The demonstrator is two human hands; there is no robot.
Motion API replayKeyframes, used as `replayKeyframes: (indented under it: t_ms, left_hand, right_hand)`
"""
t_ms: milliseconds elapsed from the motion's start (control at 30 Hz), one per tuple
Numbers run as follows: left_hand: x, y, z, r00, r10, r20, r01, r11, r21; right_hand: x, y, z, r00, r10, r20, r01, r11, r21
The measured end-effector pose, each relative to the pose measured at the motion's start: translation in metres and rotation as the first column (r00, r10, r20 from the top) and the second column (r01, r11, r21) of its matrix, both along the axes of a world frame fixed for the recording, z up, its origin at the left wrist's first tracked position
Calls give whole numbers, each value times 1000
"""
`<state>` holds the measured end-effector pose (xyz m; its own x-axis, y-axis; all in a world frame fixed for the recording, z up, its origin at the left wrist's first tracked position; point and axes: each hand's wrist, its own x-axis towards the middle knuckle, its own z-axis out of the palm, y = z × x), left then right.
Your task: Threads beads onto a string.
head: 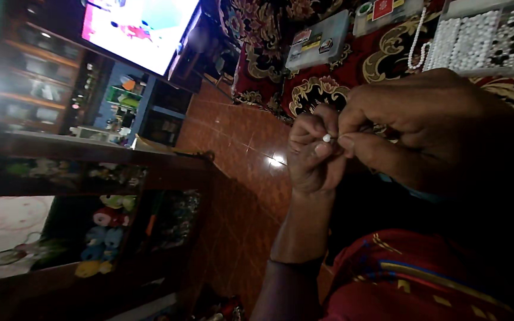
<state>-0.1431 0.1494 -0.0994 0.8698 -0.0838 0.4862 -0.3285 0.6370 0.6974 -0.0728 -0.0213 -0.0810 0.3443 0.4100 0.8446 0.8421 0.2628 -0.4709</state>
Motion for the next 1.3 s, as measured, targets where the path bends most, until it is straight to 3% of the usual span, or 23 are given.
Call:
replayKeyframes:
  t_ms: [433,733,1133,1300]
  left_hand:
    - [5,3,-1,997,47,54,-51,995,85]
    - [3,2,4,974,209,89,-224,952,210]
    - [1,-2,6,964,264,31,-264,940,215]
    - [1,-4,6,946,323,35,-322,917,237]
  right_hand:
    - [2,3,-3,999,8,-34,-8,1000,1]
    - [12,5,-7,996,13,-91,-14,1000,-8]
    - [15,10,-11,990,80,-116,-77,997,29]
    - [17,11,-13,996,7,-88,-7,1000,2]
